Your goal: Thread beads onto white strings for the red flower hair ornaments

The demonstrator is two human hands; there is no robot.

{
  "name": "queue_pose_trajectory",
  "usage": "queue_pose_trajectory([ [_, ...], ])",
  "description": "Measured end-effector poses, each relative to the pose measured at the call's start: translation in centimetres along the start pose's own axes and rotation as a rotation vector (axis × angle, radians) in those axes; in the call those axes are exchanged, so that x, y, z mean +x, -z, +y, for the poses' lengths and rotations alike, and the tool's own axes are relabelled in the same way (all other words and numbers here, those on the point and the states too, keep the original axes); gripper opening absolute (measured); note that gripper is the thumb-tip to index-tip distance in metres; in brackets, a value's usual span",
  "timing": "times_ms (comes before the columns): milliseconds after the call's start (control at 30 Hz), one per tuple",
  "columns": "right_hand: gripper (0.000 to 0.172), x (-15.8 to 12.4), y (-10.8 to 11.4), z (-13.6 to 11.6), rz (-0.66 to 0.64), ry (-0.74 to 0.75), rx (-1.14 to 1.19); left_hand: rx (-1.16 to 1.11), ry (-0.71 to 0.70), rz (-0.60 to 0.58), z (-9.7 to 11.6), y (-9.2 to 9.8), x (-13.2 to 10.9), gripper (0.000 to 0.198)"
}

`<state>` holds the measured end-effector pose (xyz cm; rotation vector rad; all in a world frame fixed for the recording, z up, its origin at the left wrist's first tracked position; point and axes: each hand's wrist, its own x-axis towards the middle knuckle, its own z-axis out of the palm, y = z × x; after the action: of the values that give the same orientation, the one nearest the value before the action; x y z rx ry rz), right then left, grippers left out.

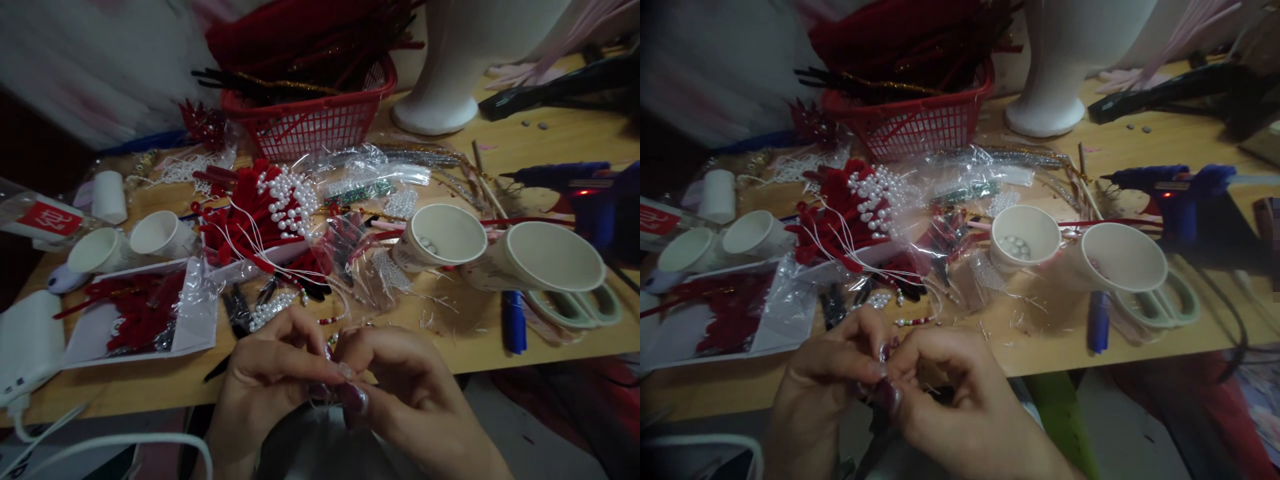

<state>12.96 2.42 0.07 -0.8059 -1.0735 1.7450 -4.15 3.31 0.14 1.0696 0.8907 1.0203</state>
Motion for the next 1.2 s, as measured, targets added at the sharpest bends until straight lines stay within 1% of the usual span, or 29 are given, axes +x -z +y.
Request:
queue_pose_trajectory([
  [67,0.022,-0.1,0.1,0.1,-0.035,-0.014,0.042,-0.021,0.011,0.009,0.2,-0.3,-0.1,0.006],
  [133,0.022,0.0,0.1,0.2,-0.04,-0.005,0.038,-0.047,-0.006,0.034,0.1,-0.6,-0.1,0.006],
  [233,0.016,0.1,0.1,0.1,-0.029,0.084,-0.054,-0.095,0.013,0.087,-0.2,-0.7,0.0,0.009],
  [300,0.014,0.2,0.2,-0.1,-0.032,0.157,-0.13,-0.153,0.055,0.084,-0.4,-0.7,0.1,0.015],
  [367,0.013,0.3,0.3,-0.3,-0.029,0.195,-0.2,-0.234,0.106,0.087,-0.6,-0.7,0.2,0.021],
  [500,0.012,0.3,0.5,-0.5,-0.019,0.237,-0.303,-0.326,0.136,0.133,-0.9,-0.9,0.1,0.013],
  [567,0.013,0.2,0.4,-0.5,0.006,0.267,-0.332,-0.319,0.126,0.147,-0.9,-1.1,0.1,0.011],
  [667,0.02,0.1,0.4,-0.3,0.074,0.309,-0.389,-0.262,0.089,0.193,-0.7,-1.3,0.1,0.013],
  [733,0.019,0.0,0.4,-0.1,0.1,0.339,-0.437,-0.213,0.056,0.226,-0.7,-1.4,0.1,0.015],
  [833,0.017,0.0,0.4,0.2,0.111,0.38,-0.468,-0.184,0.043,0.247,-0.8,-1.5,0.1,0.016],
  [933,0.02,0.0,0.3,0.3,0.137,0.408,-0.471,-0.16,0.039,0.288,-1.2,-1.7,0.1,0.017],
  [1067,0.023,0.1,0.0,0.3,0.165,0.466,-0.511,-0.104,-0.013,0.326,-1.6,-2.0,0.1,0.018],
  [1200,0.024,0.1,-0.1,0.3,0.183,0.514,-0.563,-0.091,-0.041,0.415,-1.8,-2.9,0.0,0.019],
])
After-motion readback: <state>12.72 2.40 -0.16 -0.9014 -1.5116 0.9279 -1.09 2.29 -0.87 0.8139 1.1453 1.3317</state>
